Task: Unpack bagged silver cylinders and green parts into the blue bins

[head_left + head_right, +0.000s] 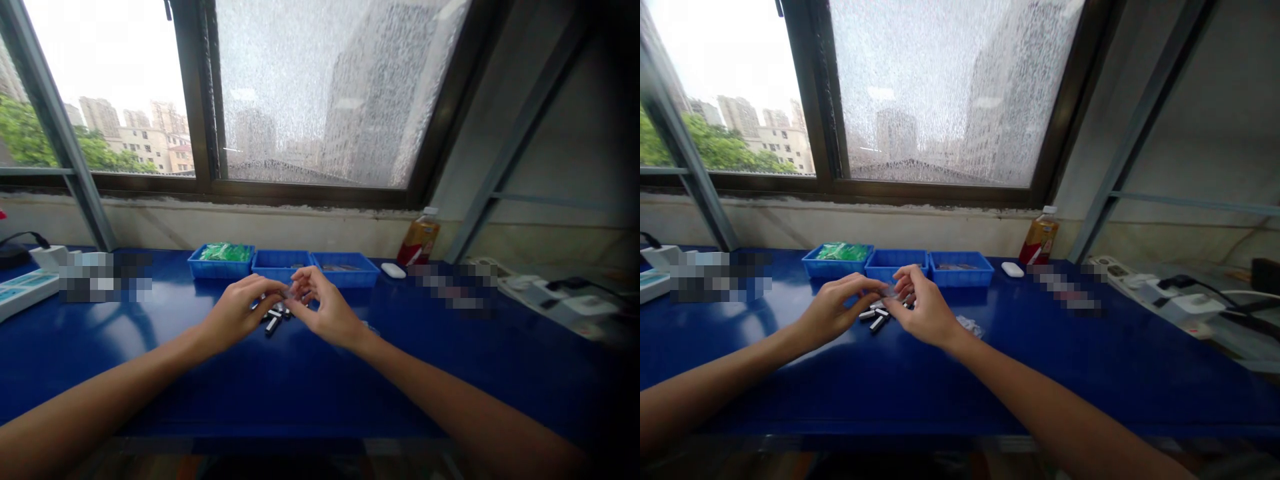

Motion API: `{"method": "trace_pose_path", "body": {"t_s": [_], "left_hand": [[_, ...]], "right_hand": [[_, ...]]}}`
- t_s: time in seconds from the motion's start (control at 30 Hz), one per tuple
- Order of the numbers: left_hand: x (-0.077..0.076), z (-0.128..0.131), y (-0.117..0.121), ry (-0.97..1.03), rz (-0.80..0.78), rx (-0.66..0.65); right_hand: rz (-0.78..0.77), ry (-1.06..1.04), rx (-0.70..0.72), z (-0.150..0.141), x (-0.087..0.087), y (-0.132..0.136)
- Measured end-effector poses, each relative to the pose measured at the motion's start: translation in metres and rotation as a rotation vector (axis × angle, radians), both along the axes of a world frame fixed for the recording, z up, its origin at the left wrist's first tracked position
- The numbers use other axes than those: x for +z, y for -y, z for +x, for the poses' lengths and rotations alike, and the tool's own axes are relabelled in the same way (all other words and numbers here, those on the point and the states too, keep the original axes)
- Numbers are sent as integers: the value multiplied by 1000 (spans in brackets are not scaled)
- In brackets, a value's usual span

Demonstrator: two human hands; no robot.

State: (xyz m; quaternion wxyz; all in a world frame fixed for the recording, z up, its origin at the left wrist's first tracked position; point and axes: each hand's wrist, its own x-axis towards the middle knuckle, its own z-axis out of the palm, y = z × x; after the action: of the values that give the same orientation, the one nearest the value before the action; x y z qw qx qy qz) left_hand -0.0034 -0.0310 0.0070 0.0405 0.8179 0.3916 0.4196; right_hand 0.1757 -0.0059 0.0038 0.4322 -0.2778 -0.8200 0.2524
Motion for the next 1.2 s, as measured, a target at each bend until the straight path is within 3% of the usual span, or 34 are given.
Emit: {"method": "trace_pose_path", "body": {"t_s": [0.13, 0.27, 0.33, 0.43, 0.5, 0.67, 0.77, 0.97, 1.2], "left_hand": [[-4, 2, 2, -65, 39, 37], [-10, 3, 2, -125, -57, 40], [-12, 5, 2, -169, -113, 23], [-15, 6, 2, -246, -162, -9], [-16, 7, 1, -295, -179, -22], [-15, 6, -1, -356, -220, -24], [-15, 6, 0, -362, -227, -35], [-11, 8, 2, -355, -224, -45], [-9, 8, 5, -330, -198, -56]], "right_hand": [[197, 134, -22, 9, 11, -8], [445, 158, -399, 36, 30, -39], [451, 235, -568, 54, 37, -58], [353, 515, -704, 80, 43, -72], [233, 719, -663, 91, 47, -69], [-161, 1135, -214, 89, 53, -38], [-175, 1271, -150, 74, 47, -27], [-131, 1120, -137, 54, 28, -33], [29, 695, -179, 50, 14, -46]]}}
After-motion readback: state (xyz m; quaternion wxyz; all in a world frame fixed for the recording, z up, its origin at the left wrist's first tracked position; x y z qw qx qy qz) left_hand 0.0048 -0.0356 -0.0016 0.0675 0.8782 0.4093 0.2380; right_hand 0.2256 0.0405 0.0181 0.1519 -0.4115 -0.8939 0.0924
